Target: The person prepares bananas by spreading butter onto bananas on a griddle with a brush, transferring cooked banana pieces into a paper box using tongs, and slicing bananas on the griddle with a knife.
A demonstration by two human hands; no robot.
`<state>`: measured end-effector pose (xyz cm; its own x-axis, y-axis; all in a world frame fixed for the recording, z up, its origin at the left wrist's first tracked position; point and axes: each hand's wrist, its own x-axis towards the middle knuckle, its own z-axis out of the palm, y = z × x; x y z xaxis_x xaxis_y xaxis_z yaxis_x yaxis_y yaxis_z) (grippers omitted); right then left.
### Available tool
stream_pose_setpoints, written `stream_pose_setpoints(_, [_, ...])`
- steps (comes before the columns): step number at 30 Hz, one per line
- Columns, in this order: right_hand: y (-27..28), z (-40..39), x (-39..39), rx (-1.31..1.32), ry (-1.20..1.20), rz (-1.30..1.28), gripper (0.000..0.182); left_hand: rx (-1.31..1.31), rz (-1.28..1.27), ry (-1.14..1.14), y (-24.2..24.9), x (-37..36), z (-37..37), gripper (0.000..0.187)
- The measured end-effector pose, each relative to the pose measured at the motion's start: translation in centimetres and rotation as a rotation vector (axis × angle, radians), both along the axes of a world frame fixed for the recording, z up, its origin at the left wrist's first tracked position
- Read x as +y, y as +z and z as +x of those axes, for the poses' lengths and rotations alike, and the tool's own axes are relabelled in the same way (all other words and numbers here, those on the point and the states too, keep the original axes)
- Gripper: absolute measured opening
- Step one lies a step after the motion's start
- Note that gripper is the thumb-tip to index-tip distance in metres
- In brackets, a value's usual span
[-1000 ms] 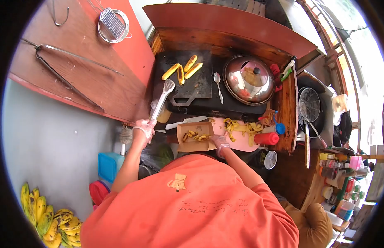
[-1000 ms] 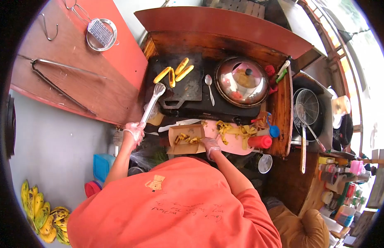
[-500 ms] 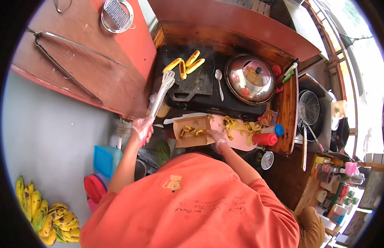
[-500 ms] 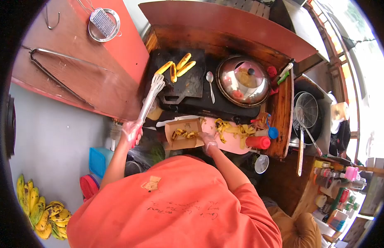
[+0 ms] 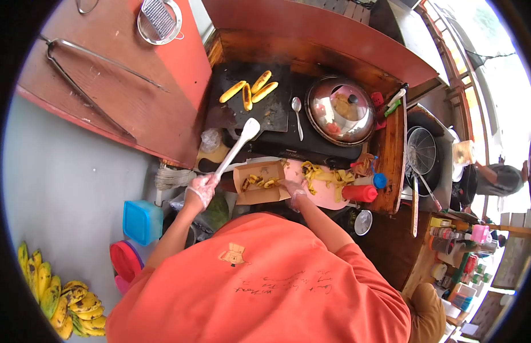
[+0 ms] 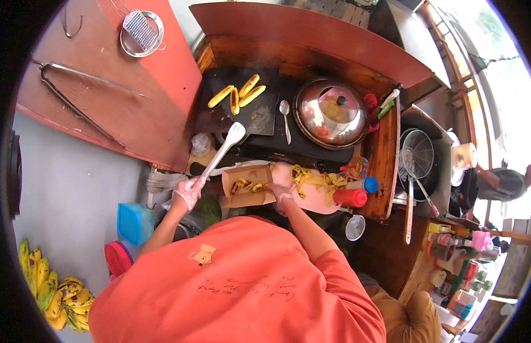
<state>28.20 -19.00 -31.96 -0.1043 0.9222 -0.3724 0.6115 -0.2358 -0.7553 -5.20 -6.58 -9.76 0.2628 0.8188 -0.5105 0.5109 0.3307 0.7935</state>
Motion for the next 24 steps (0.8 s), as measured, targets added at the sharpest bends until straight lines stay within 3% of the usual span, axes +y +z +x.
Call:
stream_pose_setpoints(1, [2.1, -0.1, -0.1, -0.133, 0.049, 0.057, 0.039, 0.277, 0.364, -0.192, -1.8, 1.2, 0.1, 0.027])
stream_pose_setpoints(2, [5.2, -0.4, 0.0, -0.269, 0.092, 0.113, 0.037, 0.415, 0.521, -0.272, 0.2, 2.2, 1.8, 0.030])
stream_pose_setpoints(4, [2.6, -0.9, 0.0, 0.178, -0.208, -0.148, 0.030, 0.596, 0.679, -0.245, 0.7, 4.4, 3.9, 0.031])
stream_pose_setpoints(5, [2.4, -1.0, 0.1, 0.175, -0.210, -0.147, 0.030, 0.592, 0.681, -0.245, -0.1, 5.8, 4.6, 0.031])
stream_pose_setpoints(7, [4.9, -1.7, 0.6, 0.942, -0.918, -0.604, 0.028, 0.196, 0.423, 0.023, -1.3, 8.2, 6.3, 0.030])
stream_pose_setpoints(8, [4.9, -1.7, 0.6, 0.941, -0.918, -0.601, 0.028, 0.066, 0.338, 0.115, -1.0, 9.1, 7.1, 0.030])
stream_pose_setpoints(10, [3.5, -1.6, -0.1, 0.794, -0.659, -0.400, 0.029, 0.575, 0.734, -0.244, 3.2, 9.3, 10.2, 0.029])
stream_pose_setpoints(11, [0.5, -1.4, -0.7, 0.794, -0.657, -0.395, 0.029, 0.569, 0.785, -0.278, 3.6, 9.6, 11.0, 0.027])
stream_pose_setpoints(12, [-3.8, -1.2, -1.4, 0.678, -0.517, -0.155, 0.028, 0.568, 0.790, -0.277, 4.1, 10.0, 11.9, 0.027])
stream_pose_setpoints(14, [-4.2, -1.2, -1.0, 0.556, -0.379, 0.082, 0.028, 0.564, 0.639, -0.217, 4.8, 10.7, 13.1, 0.027])
stream_pose_setpoints(16, [2.9, -1.6, 0.2, 0.904, -0.850, -0.559, 0.036, 0.581, 0.733, -0.214, 2.6, 11.6, 12.9, 0.025])
stream_pose_setpoints(17, [5.9, -1.5, 0.0, 0.908, -0.854, -0.553, 0.036, 0.573, 0.776, -0.201, 1.3, 12.2, 12.6, 0.025])
stream_pose_setpoints(18, [6.3, -1.5, -0.3, 0.884, -0.827, -0.520, 0.036, 0.563, 0.819, -0.189, -0.4, 12.9, 12.2, 0.026])
stream_pose_setpoints(20, [5.8, -1.4, -0.6, 0.673, -0.628, -0.370, 0.037, 0.206, 0.646, 0.054, -3.4, 13.9, 9.8, 0.027])
stream_pose_setpoints(23, [3.1, -1.5, -1.3, -0.091, -0.128, 0.020, 0.038, 0.308, 0.417, 0.077, 4.7, 11.1, 7.4, 0.031])
stream_pose_setpoints(24, [2.5, -1.4, -1.5, -0.317, -0.033, 0.092, 0.038, 0.449, 0.656, 0.050, 4.7, 10.4, 6.3, 0.031])
